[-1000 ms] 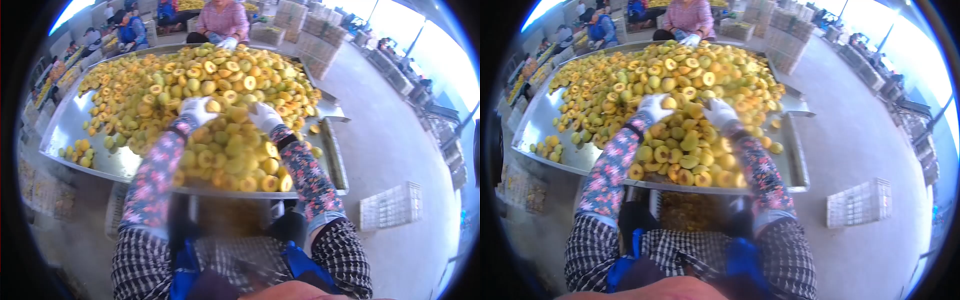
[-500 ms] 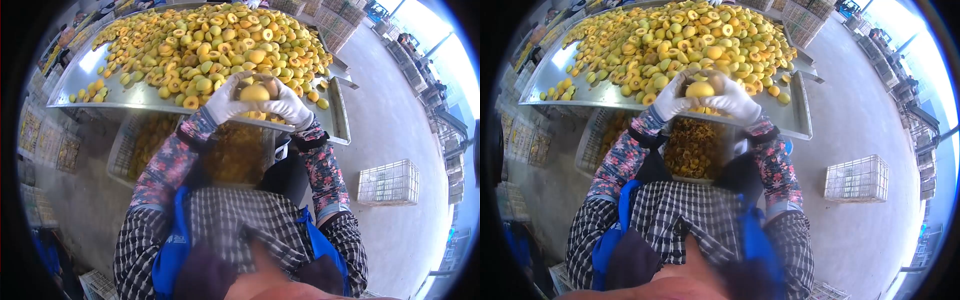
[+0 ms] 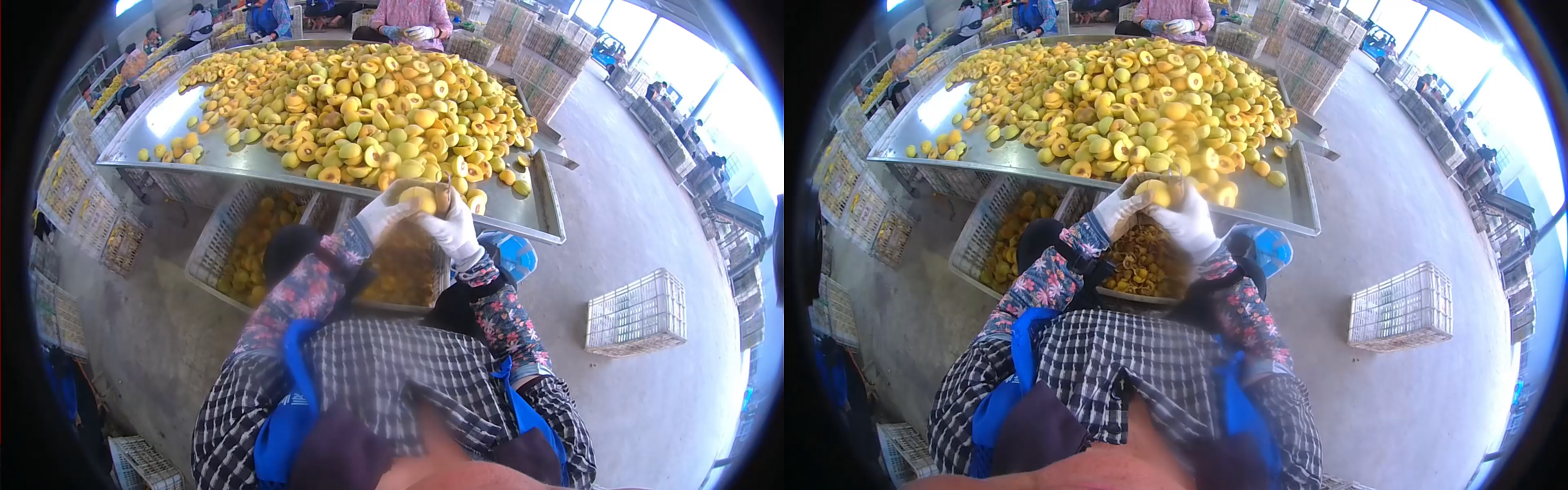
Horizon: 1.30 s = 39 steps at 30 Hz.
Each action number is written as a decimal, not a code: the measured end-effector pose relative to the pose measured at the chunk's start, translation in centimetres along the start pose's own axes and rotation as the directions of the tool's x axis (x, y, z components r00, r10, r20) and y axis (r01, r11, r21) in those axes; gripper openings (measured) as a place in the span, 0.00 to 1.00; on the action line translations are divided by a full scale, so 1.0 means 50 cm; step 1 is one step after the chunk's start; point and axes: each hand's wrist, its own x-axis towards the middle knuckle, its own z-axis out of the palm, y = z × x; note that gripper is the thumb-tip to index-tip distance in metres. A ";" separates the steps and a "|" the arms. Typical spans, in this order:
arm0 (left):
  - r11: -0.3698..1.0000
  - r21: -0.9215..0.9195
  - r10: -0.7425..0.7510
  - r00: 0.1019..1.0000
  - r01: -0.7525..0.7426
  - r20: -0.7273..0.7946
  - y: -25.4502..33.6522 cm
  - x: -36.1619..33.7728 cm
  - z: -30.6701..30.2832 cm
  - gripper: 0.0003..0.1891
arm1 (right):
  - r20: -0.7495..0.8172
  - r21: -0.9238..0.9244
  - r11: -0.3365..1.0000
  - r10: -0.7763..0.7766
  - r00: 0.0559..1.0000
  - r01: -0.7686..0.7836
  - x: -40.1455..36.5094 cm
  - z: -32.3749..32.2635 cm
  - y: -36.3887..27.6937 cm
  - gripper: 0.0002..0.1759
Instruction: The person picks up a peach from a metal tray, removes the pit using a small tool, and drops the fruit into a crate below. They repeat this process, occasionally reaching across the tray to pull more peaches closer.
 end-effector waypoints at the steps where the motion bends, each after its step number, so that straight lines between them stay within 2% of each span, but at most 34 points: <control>1: 0.999 -0.031 0.008 1.000 -0.008 -0.024 -0.008 0.001 -0.008 0.24 | -0.010 0.101 0.995 0.002 1.000 -0.001 -0.007 0.015 0.000 0.32; 2: 0.998 -0.060 0.012 0.999 -0.015 -0.049 -0.023 0.006 -0.022 0.23 | -0.043 0.191 0.981 -0.022 0.999 0.030 -0.009 0.025 0.014 0.29; 5: 0.981 -0.193 -0.028 0.989 -0.001 -0.148 -0.033 0.002 -0.028 0.22 | -0.090 0.242 0.970 -0.007 0.996 0.028 0.003 0.021 0.076 0.31; 6: 0.961 -0.275 -0.026 0.996 0.001 -0.088 -0.062 0.011 -0.073 0.22 | -0.173 0.267 0.960 -0.039 0.984 0.085 0.011 0.028 0.084 0.29; 7: 0.924 -0.382 -0.062 0.988 0.002 -0.144 -0.048 0.007 -0.065 0.23 | -0.277 0.196 0.981 0.052 0.960 0.004 0.019 0.025 0.072 0.27; 8: 0.924 -0.378 -0.015 0.979 -0.064 -0.203 -0.040 0.010 -0.060 0.24 | -0.289 0.294 0.956 0.077 0.954 0.012 0.026 0.031 0.056 0.26; 9: 0.922 -0.362 0.045 0.966 -0.138 -0.254 -0.034 0.022 -0.068 0.25 | -0.305 0.316 0.949 0.108 0.946 -0.007 0.049 0.018 0.062 0.24; 10: 0.909 -0.391 0.058 0.972 -0.145 -0.227 -0.034 0.027 -0.091 0.26 | -0.320 0.338 0.941 0.140 0.937 -0.025 0.071 0.005 0.069 0.23; 12: 0.836 -0.542 0.002 0.988 -0.087 -0.155 -0.029 0.035 -0.124 0.26 | -0.348 0.212 0.971 0.180 0.920 -0.110 0.122 -0.037 0.078 0.20; 13: 0.791 -0.609 -0.022 0.993 -0.052 -0.114 -0.025 0.037 -0.136 0.26 | -0.329 0.049 0.986 0.165 0.930 -0.158 0.150 -0.075 0.100 0.23; 15: 0.764 -0.644 -0.044 0.993 -0.039 -0.112 -0.016 0.040 -0.150 0.26 | -0.219 -0.130 0.968 0.183 0.958 -0.215 0.190 -0.118 0.111 0.26; 16: 0.750 -0.661 -0.048 0.992 -0.041 -0.116 -0.011 0.044 -0.151 0.26 | -0.257 -0.336 0.910 0.159 0.953 -0.243 0.200 -0.119 0.111 0.29; 17: 0.735 -0.677 -0.049 0.992 -0.043 -0.117 -0.007 0.049 -0.154 0.26 | -0.223 -0.550 0.819 0.046 0.974 -0.164 0.205 -0.133 0.131 0.30; 19: 0.729 -0.681 -0.044 0.989 -0.067 -0.144 -0.008 0.062 -0.176 0.27 | -0.073 -0.871 0.491 -0.152 0.986 0.011 0.215 -0.157 0.182 0.32; 20: 0.713 -0.696 -0.056 0.984 -0.081 -0.172 -0.010 0.067 -0.180 0.27 | -0.065 -0.939 0.343 -0.203 0.977 0.009 0.210 -0.163 0.192 0.31; 21: 0.698 -0.710 -0.066 0.978 -0.096 -0.198 -0.010 0.074 -0.186 0.27 | -0.116 -0.906 0.422 -0.155 0.981 -0.041 0.203 -0.156 0.189 0.29; 23: 0.771 -0.608 -0.069 0.924 -0.190 -0.376 -0.014 0.083 -0.188 0.28 | -0.204 -0.816 0.560 -0.054 0.978 -0.139 0.179 -0.131 0.179 0.25; 24: 0.805 -0.552 -0.073 0.886 -0.219 -0.459 -0.021 0.081 -0.186 0.28 | 0.292 -0.924 0.185 -0.228 0.929 0.336 0.162 -0.114 0.147 0.14; 25: 0.845 -0.490 -0.058 0.875 -0.214 -0.481 -0.029 0.083 -0.192 0.29 | 0.350 -0.864 0.268 -0.289 0.891 0.426 0.154 -0.073 0.121 0.07; 26: 0.881 -0.426 -0.040 0.863 -0.207 -0.503 -0.029 0.084 -0.190 0.29 | 0.139 -0.780 0.596 -0.130 0.982 0.189 0.137 -0.040 0.120 0.06; 27: 0.912 -0.355 -0.014 0.853 -0.203 -0.522 -0.028 0.089 -0.191 0.30 | -0.018 -0.572 0.816 0.091 0.996 -0.085 0.127 -0.015 0.122 0.06; 28: 0.868 -0.452 -0.093 0.828 -0.205 -0.553 -0.030 0.096 -0.193 0.29 | 0.065 -0.631 0.776 0.026 0.998 0.021 0.117 -0.002 0.125 0.09; 29: 0.867 -0.448 -0.076 0.829 -0.220 -0.554 -0.031 0.098 -0.194 0.29 | 0.155 -0.677 0.725 -0.033 0.987 0.130 0.108 0.008 0.128 0.12; 30: 0.864 -0.444 -0.059 0.829 -0.236 -0.556 -0.034 0.098 -0.192 0.29 | 0.138 -0.721 0.679 -0.060 0.989 0.141 0.100 0.021 0.122 0.19; 31: 0.860 -0.442 -0.043 0.828 -0.253 -0.558 -0.036 0.097 -0.188 0.28 | 0.053 -0.700 0.713 -0.005 0.999 0.041 0.099 0.036 0.121 0.21; 34: 0.885 -0.382 0.021 0.843 -0.266 -0.537 -0.036 0.095 -0.175 0.23 | 0.023 -0.644 0.765 -0.007 1.000 0.020 0.096 0.063 0.124 0.19; 37: 0.966 -0.083 0.167 0.837 -0.244 -0.521 -0.020 0.090 -0.143 0.20 | 0.071 -0.719 0.693 -0.007 0.997 0.056 0.091 0.076 0.118 0.19; 39: 0.921 -0.280 0.090 0.846 -0.272 -0.525 -0.017 0.095 -0.137 0.17 | 0.059 -0.706 0.708 0.031 0.998 0.020 0.086 0.081 0.118 0.20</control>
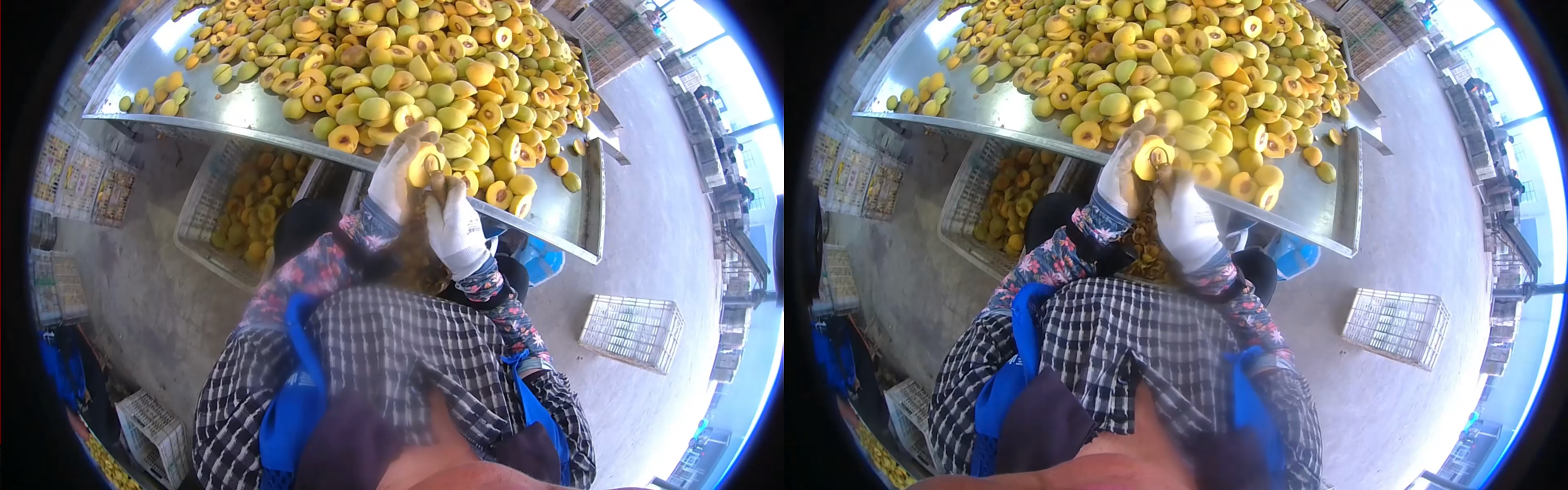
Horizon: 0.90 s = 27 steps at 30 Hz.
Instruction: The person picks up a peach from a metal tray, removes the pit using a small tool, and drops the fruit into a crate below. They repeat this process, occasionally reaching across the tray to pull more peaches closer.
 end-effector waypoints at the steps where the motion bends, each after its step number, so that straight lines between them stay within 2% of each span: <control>1: 0.995 -0.095 -0.042 0.999 0.041 -0.010 -0.002 0.000 0.002 0.16 | 0.006 -0.006 1.000 0.015 1.000 -0.015 -0.005 0.004 0.003 0.20; 2: 0.997 -0.078 -0.014 1.000 0.015 0.012 -0.004 0.000 0.002 0.16 | 0.012 -0.012 0.999 0.031 0.999 -0.031 -0.010 0.011 0.010 0.20; 3: 0.998 -0.061 0.014 0.999 -0.012 0.031 -0.009 -0.009 0.006 0.15 | -0.033 -0.048 0.998 -0.040 0.999 0.038 -0.019 0.016 0.014 0.20; 7: 0.996 0.006 0.092 0.995 -0.093 0.043 -0.007 -0.019 0.023 0.14 | 0.034 0.048 0.998 -0.035 0.999 0.033 -0.018 0.004 0.012 0.19; 10: 0.968 0.212 0.122 0.989 -0.138 0.084 -0.018 -0.011 -0.005 0.17 | 0.074 0.005 0.994 -0.110 0.991 0.110 -0.005 -0.009 0.027 0.17; 12: 0.990 0.139 0.009 0.997 -0.020 0.074 -0.019 0.007 -0.018 0.17 | 0.070 -0.036 0.980 -0.192 0.979 0.195 -0.006 -0.014 0.051 0.15; 13: 0.995 0.095 -0.044 0.997 0.037 0.069 -0.018 0.009 -0.019 0.17 | 0.206 -0.027 1.000 0.019 0.978 -0.014 0.001 -0.031 0.041 0.11; 15: 0.988 -0.096 -0.106 0.983 0.122 0.153 -0.001 0.000 -0.009 0.18 | 0.156 0.033 0.996 -0.085 0.984 0.081 -0.004 -0.021 0.061 0.10; 16: 0.968 -0.181 -0.134 0.970 0.172 0.202 0.007 -0.001 -0.003 0.19 | 0.181 0.240 0.966 0.057 0.982 -0.101 -0.009 -0.014 0.064 0.12; 17: 0.983 -0.127 -0.114 0.982 0.134 0.152 -0.002 0.000 -0.008 0.19 | 0.202 0.433 0.860 0.199 0.959 -0.270 -0.013 -0.008 0.066 0.13; 20: 0.998 -0.013 -0.061 0.989 0.063 0.134 -0.010 0.001 -0.023 0.20 | -0.006 0.163 0.986 0.013 1.000 -0.011 -0.016 -0.013 0.060 0.13; 21: 0.988 0.151 -0.028 0.994 0.012 0.106 -0.004 0.000 -0.020 0.23 | -0.094 0.141 0.990 0.033 0.995 -0.020 -0.013 -0.029 0.031 0.14; 24: 0.905 0.408 0.052 0.985 -0.117 0.165 0.004 -0.019 -0.008 0.25 | -0.061 0.106 0.994 -0.027 0.998 0.033 -0.006 -0.040 0.012 0.14; 27: 0.866 0.485 0.050 0.986 -0.121 0.158 0.009 -0.027 0.000 0.25 | 0.050 -0.046 0.998 -0.039 0.998 0.042 -0.003 -0.046 0.001 0.13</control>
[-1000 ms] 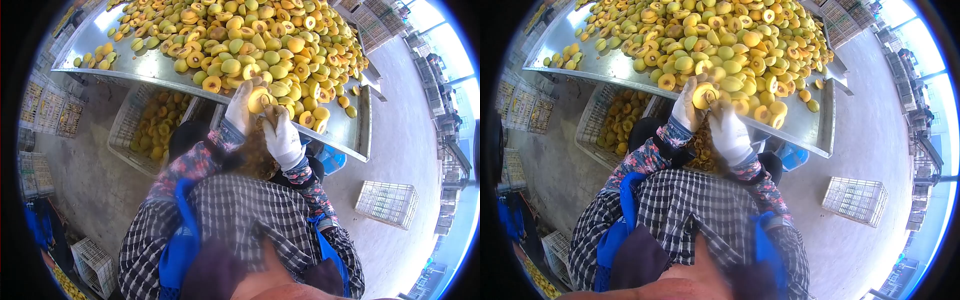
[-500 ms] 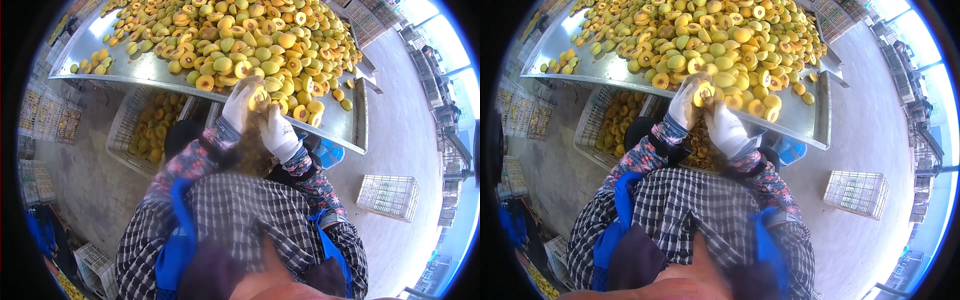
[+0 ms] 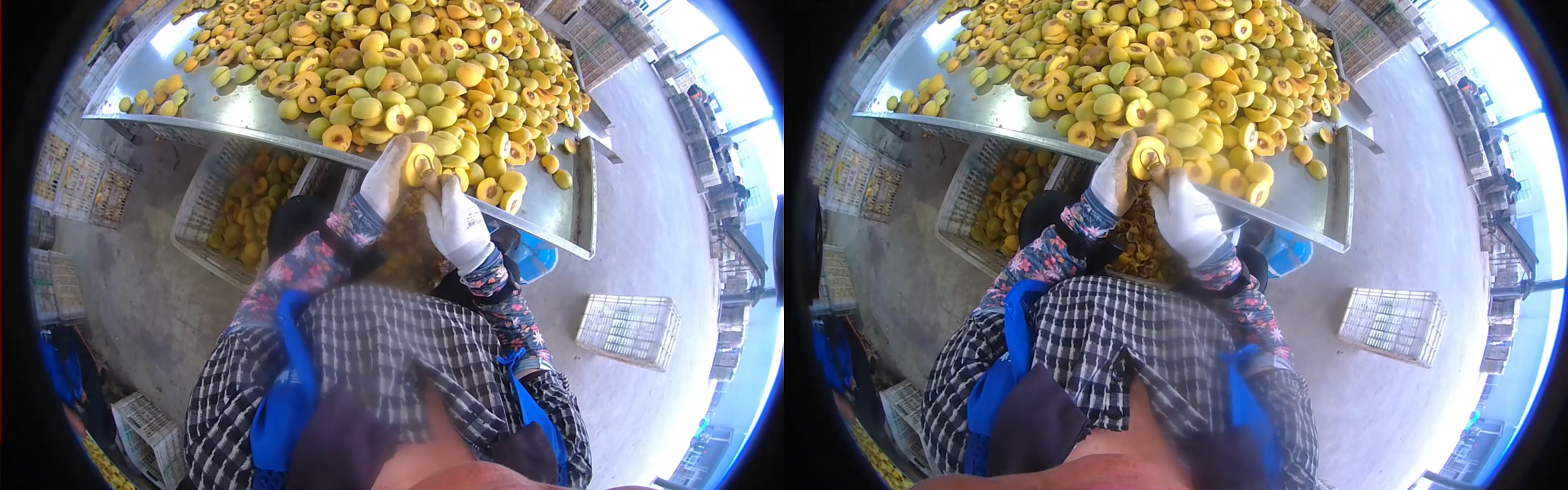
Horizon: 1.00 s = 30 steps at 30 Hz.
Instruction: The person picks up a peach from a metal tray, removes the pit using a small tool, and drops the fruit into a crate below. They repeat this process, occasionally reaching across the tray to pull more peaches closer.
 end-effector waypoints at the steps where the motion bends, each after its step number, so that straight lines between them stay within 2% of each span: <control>1: 0.998 -0.059 -0.026 1.000 0.025 -0.008 -0.001 0.001 -0.001 0.25 | 0.026 -0.049 0.999 -0.009 1.000 0.010 0.001 0.002 -0.001 0.13; 3: 0.981 -0.178 -0.082 0.996 0.077 -0.022 -0.009 0.001 -0.006 0.26 | 0.019 -0.056 0.998 -0.035 0.999 0.036 0.006 -0.003 -0.012 0.14; 5: 0.989 0.090 0.125 0.991 -0.121 -0.036 -0.023 -0.002 -0.010 0.26 | 0.046 -0.078 0.996 -0.038 0.998 0.042 0.009 -0.012 -0.021 0.14; 7: 0.986 0.121 0.124 0.991 -0.117 -0.056 -0.018 -0.001 -0.008 0.26 | 0.061 -0.107 0.991 -0.069 0.996 0.075 0.009 -0.011 -0.011 0.14; 9: 0.992 -0.094 -0.097 0.991 0.088 -0.096 -0.006 -0.003 -0.010 0.26 | 0.113 -0.161 0.985 -0.046 0.993 0.064 0.005 -0.005 0.003 0.14; 12: 0.977 -0.172 -0.144 0.986 0.127 -0.087 -0.061 0.012 -0.042 0.25 | 0.190 -0.234 0.972 0.045 0.981 0.001 0.001 0.004 0.024 0.13; 14: 0.999 0.051 -0.002 0.999 0.005 -0.053 -0.209 0.055 -0.129 0.25 | 0.195 -0.212 0.977 0.061 0.979 -0.019 -0.003 0.010 0.036 0.13; 16: 0.997 0.080 -0.011 1.000 0.014 -0.029 -0.181 0.064 -0.117 0.26 | 0.161 -0.040 0.999 0.031 0.986 -0.025 -0.008 0.013 0.041 0.13; 17: 0.996 0.001 -0.089 0.996 0.089 -0.025 -0.145 0.058 -0.103 0.26 | 0.139 0.048 0.999 0.017 0.990 -0.024 -0.010 0.017 0.044 0.13; 18: 0.983 -0.076 -0.166 0.986 0.164 -0.012 -0.090 0.047 -0.070 0.26 | 0.150 0.212 0.967 0.111 0.982 -0.141 -0.012 0.029 0.053 0.13; 20: 0.992 0.030 0.125 0.990 -0.123 -0.062 -0.049 0.031 -0.016 0.26 | 0.217 0.511 0.783 0.280 0.935 -0.353 -0.015 0.059 0.068 0.14; 21: 0.961 0.087 0.268 0.961 -0.261 -0.076 -0.043 0.022 0.002 0.26 | 0.144 0.459 0.846 0.230 0.962 -0.271 -0.013 0.062 0.057 0.14; 22: 0.946 0.045 0.324 0.944 -0.321 -0.069 -0.043 0.013 0.009 0.25 | 0.077 0.398 0.897 0.173 0.982 -0.190 -0.012 0.062 0.040 0.14; 23: 0.960 0.014 0.278 0.956 -0.278 -0.089 -0.051 0.017 0.000 0.24 | 0.015 0.330 0.937 0.112 0.994 -0.111 -0.011 0.064 0.032 0.14; 24: 0.973 -0.018 0.228 0.968 -0.231 -0.108 -0.056 0.022 -0.007 0.24 | 0.029 0.158 0.983 0.090 0.995 -0.094 -0.005 0.065 0.031 0.14; 27: 0.989 -0.096 0.100 0.984 -0.115 -0.150 -0.075 0.024 -0.019 0.22 | 0.053 0.106 0.994 0.012 0.999 -0.018 -0.004 0.039 0.023 0.15; 28: 0.991 -0.110 0.058 0.987 -0.075 -0.150 -0.081 0.030 -0.026 0.22 | 0.130 0.012 0.999 0.045 0.991 -0.047 -0.003 0.031 0.030 0.18; 29: 0.992 -0.125 0.017 0.988 -0.036 -0.152 -0.085 0.036 -0.033 0.22 | 0.141 0.007 0.999 0.045 0.989 -0.046 -0.006 0.027 0.037 0.19; 30: 1.000 -0.017 -0.009 0.989 0.006 -0.146 -0.084 0.041 -0.037 0.23 | 0.156 0.003 0.999 0.042 0.987 -0.043 -0.010 0.027 0.048 0.20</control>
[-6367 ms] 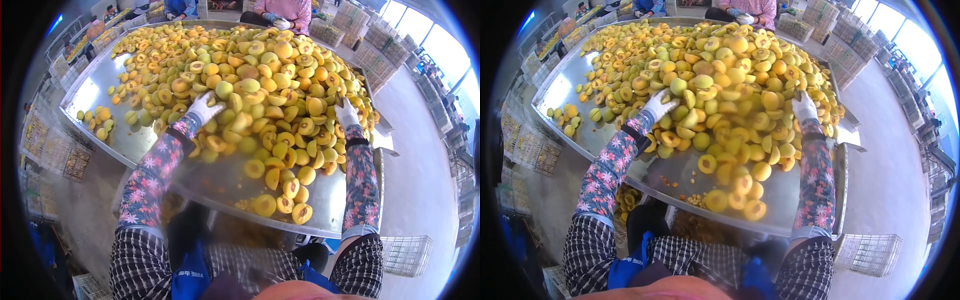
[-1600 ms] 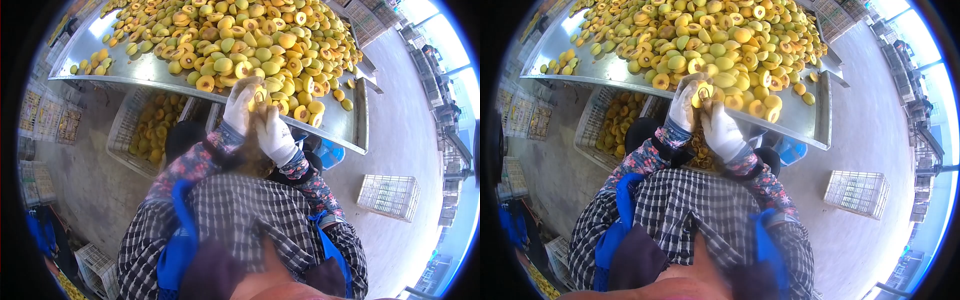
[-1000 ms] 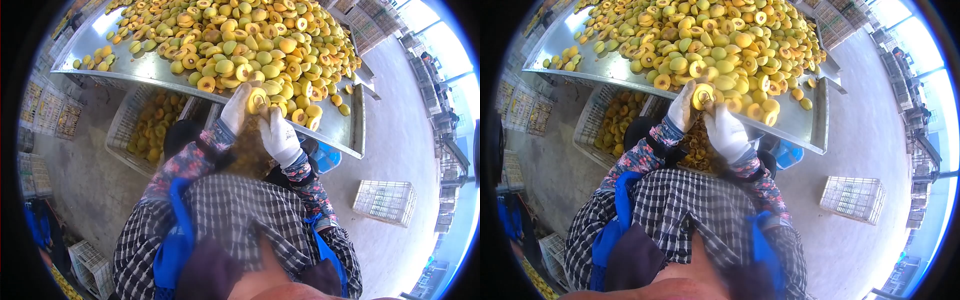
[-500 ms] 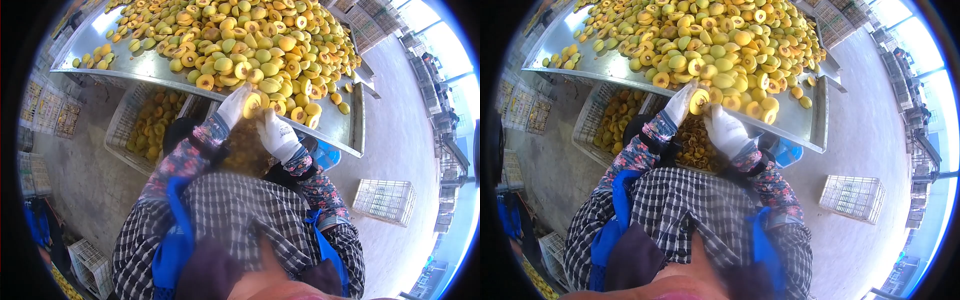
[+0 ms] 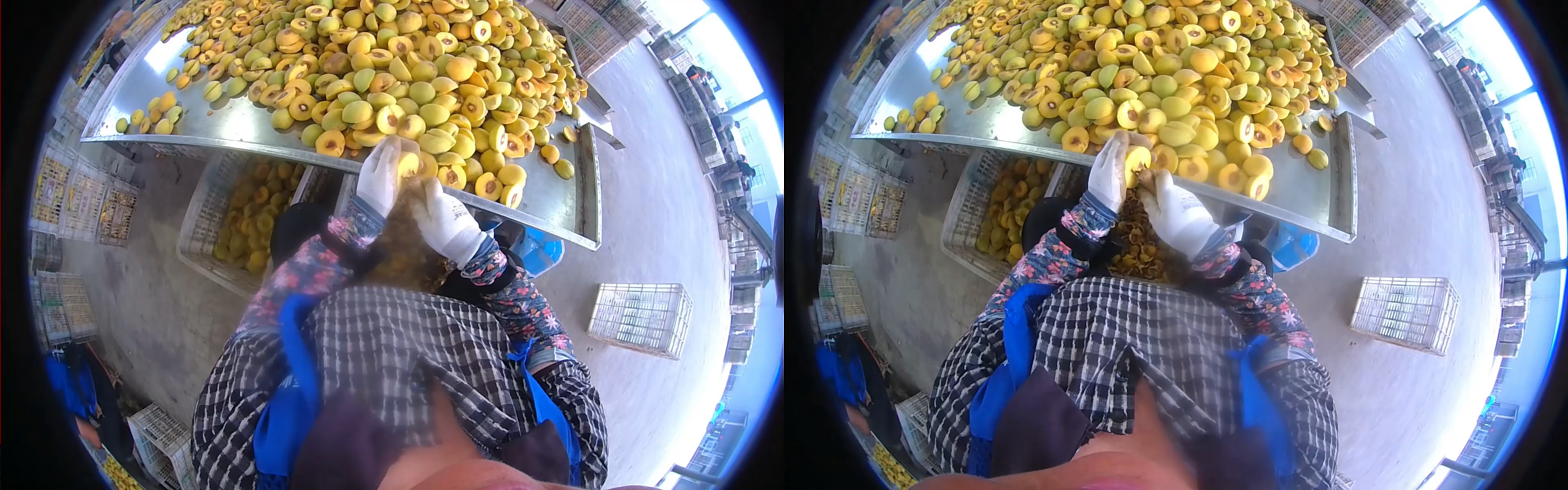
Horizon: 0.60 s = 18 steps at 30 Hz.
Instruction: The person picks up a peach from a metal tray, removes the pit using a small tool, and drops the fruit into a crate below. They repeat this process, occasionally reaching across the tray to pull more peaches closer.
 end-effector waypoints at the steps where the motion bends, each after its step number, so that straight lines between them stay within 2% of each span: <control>1: 0.998 -0.008 -0.062 0.998 0.062 0.028 0.001 0.006 -0.005 0.20 | 0.020 -0.006 1.000 -0.007 1.000 0.007 0.000 0.002 0.009 0.20; 3: 0.983 -0.019 -0.179 0.981 0.181 0.081 0.001 0.014 -0.015 0.15 | 0.077 0.184 0.980 0.065 0.995 -0.078 0.000 0.013 0.025 0.21; 4: 0.999 0.027 -0.037 0.997 0.035 0.064 0.020 0.005 0.002 0.17 | 0.108 0.275 0.953 0.100 0.989 -0.127 0.003 0.013 0.022 0.21; 6: 0.960 0.130 0.241 0.969 -0.246 0.057 0.052 -0.027 0.036 0.21 | 0.215 0.515 0.777 0.292 0.932 -0.362 0.013 -0.007 -0.014 0.18; 8: 0.898 0.214 0.370 0.923 -0.384 0.106 0.043 -0.041 0.027 0.17 | 0.253 0.570 0.706 0.335 0.908 -0.420 0.015 -0.008 -0.025 0.17; 9: 0.855 0.252 0.434 0.891 -0.454 0.133 0.032 -0.042 0.018 0.16 | 0.225 0.527 0.765 0.295 0.929 -0.370 0.013 0.004 -0.015 0.17; 10: 0.921 0.207 0.331 0.943 -0.331 0.037 0.014 -0.034 0.011 0.17 | 0.198 0.478 0.818 0.252 0.947 -0.318 0.010 0.016 -0.006 0.17; 13: 0.951 0.282 0.101 0.990 -0.125 0.099 0.024 -0.017 -0.005 0.21 | 0.022 0.204 0.979 0.000 1.000 -0.005 0.009 0.026 0.020 0.16; 14: 0.962 0.271 0.016 0.998 -0.033 0.067 0.028 -0.008 0.001 0.23 | 0.040 0.159 0.987 0.012 0.999 -0.018 0.002 0.024 0.027 0.16; 15: 0.979 0.192 -0.088 0.988 0.062 0.129 0.023 0.004 -0.011 0.24 | 0.077 0.179 0.982 0.048 0.996 -0.061 -0.002 0.020 0.023 0.16; 17: 0.935 0.165 -0.332 0.937 0.313 0.105 0.057 0.016 -0.007 0.23 | 0.149 0.203 0.970 0.106 0.983 -0.135 0.005 0.005 0.014 0.16; 18: 0.981 0.115 -0.170 0.978 0.156 0.120 0.056 0.009 0.000 0.23 | 0.049 0.203 0.979 0.001 0.999 -0.011 0.008 0.009 0.014 0.15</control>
